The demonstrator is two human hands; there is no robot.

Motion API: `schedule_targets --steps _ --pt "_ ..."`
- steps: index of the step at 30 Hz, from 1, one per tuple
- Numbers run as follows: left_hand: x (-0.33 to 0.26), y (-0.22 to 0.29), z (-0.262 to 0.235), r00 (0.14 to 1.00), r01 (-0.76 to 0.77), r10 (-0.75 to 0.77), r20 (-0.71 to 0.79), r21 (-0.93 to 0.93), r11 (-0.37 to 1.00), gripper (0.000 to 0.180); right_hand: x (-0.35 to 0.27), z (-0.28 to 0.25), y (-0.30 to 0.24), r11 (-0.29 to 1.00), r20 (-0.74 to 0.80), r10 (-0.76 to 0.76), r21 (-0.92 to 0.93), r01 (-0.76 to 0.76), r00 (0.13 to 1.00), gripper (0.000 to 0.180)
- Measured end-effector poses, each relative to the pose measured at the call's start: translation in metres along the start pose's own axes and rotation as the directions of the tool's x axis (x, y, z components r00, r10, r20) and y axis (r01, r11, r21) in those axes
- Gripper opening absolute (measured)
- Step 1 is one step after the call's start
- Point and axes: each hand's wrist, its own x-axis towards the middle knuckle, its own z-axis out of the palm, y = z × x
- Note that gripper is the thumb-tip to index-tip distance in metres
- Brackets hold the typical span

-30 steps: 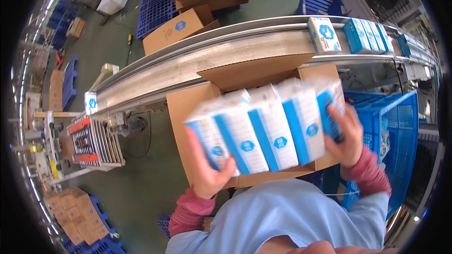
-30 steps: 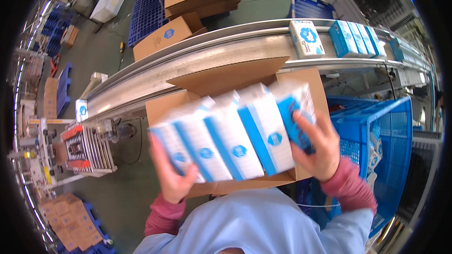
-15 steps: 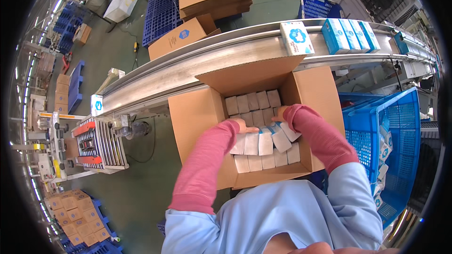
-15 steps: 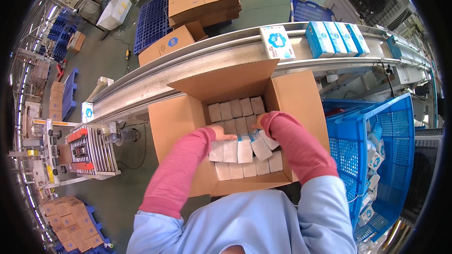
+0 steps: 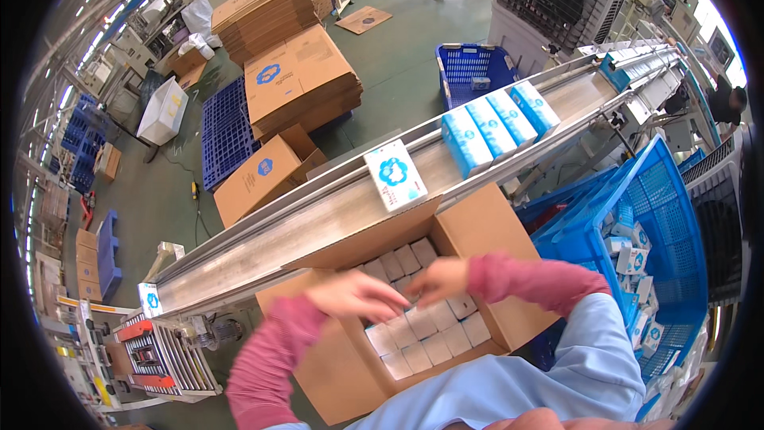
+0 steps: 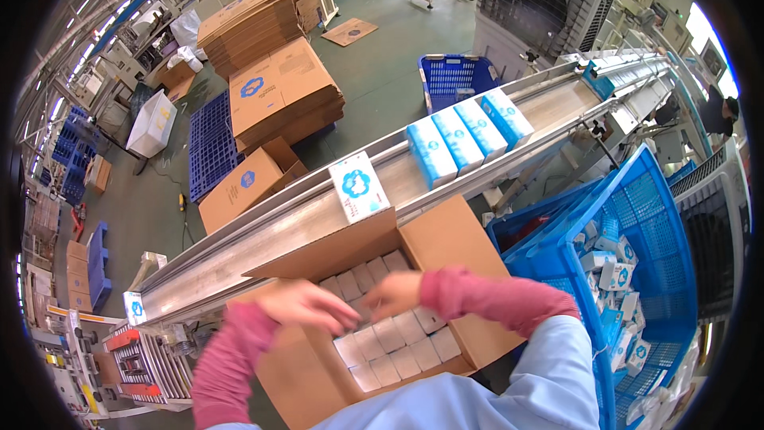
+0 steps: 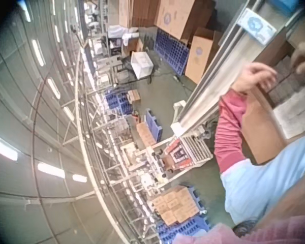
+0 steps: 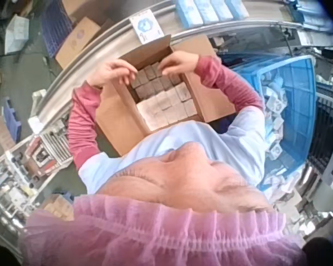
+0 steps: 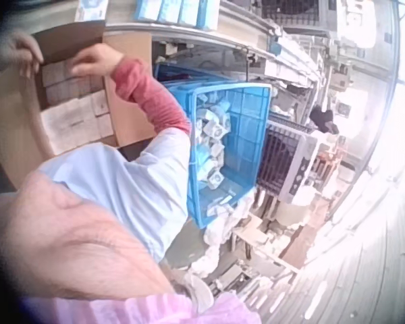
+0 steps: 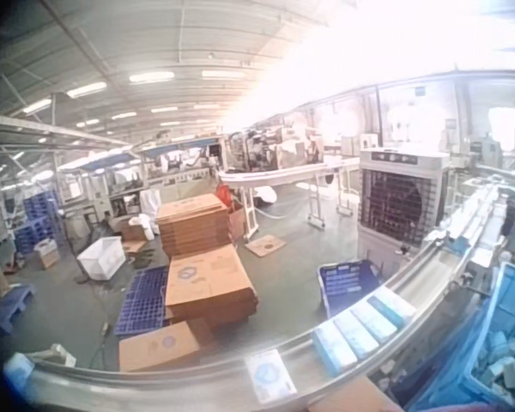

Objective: The person picks up packs of tissues from a conveyor belt and a blue bin, arranges them into cardboard boxes, and then moves the filled boxes onto a different conveyor belt.

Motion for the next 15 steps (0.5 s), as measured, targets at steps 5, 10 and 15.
schedule_targets --steps 5,10,15 --pt "0.003 -0.024 -0.149 0.505 0.311 -0.249 -0.826 -0.095 0.946 0.030 -0.080 -0.218 0.089 0.803 -0.949 -0.083 -0.245 -0.544 0.304 0.050" --pt "0.085 -0.033 -0.139 0.511 0.240 -0.530 -0.677 -0.480 0.844 0.045 -0.140 -0.234 0.184 0.790 -0.761 0.506 0.220 -0.572 0.407 0.080" --pt "0.084 -0.072 -0.153 0.393 0.119 -0.429 -0.813 -0.418 0.901 0.031 -0.057 -0.195 0.138 0.772 -0.661 0.499 0.047 -0.633 0.560 0.074"
